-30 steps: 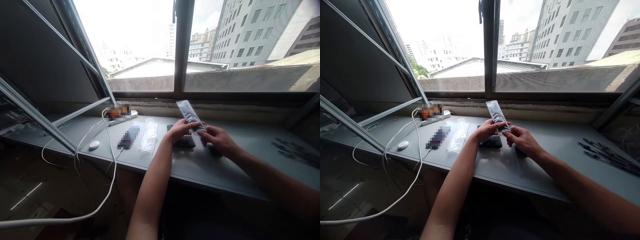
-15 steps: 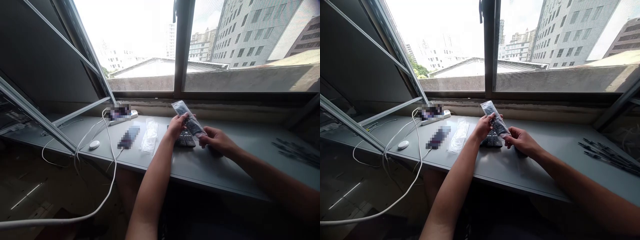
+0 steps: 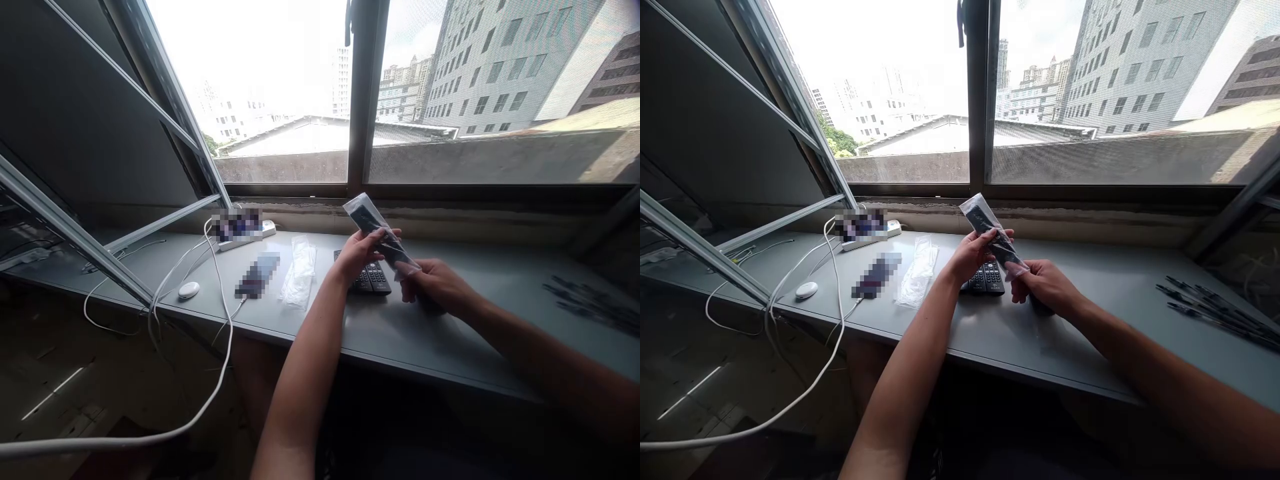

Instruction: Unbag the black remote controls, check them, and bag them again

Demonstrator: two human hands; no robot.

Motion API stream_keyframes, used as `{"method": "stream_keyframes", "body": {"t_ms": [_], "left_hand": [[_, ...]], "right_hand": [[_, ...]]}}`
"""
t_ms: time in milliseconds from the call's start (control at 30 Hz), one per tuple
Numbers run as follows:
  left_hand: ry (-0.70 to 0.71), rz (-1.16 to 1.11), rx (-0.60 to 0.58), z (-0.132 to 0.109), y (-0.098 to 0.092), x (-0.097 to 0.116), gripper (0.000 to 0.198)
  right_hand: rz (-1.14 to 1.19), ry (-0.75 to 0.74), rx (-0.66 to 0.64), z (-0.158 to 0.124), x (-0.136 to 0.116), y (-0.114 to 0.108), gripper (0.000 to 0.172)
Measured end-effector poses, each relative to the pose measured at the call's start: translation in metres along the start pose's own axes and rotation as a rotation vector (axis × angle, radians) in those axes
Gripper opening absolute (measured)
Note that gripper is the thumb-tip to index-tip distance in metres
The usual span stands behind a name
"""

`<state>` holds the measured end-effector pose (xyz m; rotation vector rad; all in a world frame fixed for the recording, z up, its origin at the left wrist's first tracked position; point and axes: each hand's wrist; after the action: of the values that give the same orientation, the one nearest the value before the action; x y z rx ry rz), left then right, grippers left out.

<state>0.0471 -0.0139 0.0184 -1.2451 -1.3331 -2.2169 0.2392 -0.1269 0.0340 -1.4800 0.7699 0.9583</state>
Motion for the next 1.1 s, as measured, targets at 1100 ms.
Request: {"method": "stream_keyframes", "body": {"t_ms": [1100], "left_hand": [[0.029, -0.174, 0.458, 0.015, -0.003, -0.002, 0.024]], "right_hand": [[0.076, -0.046, 0.202, 0.005, 0.011, -0.005, 0.049]]}}
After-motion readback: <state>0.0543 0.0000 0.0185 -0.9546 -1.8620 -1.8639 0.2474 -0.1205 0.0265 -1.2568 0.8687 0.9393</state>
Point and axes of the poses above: each hand's wrist, its own z-axis towards the middle knuckle, its own y-axis out of the palm, x = y × z, and after that the axes turned 10 degrees about -z, right-handed
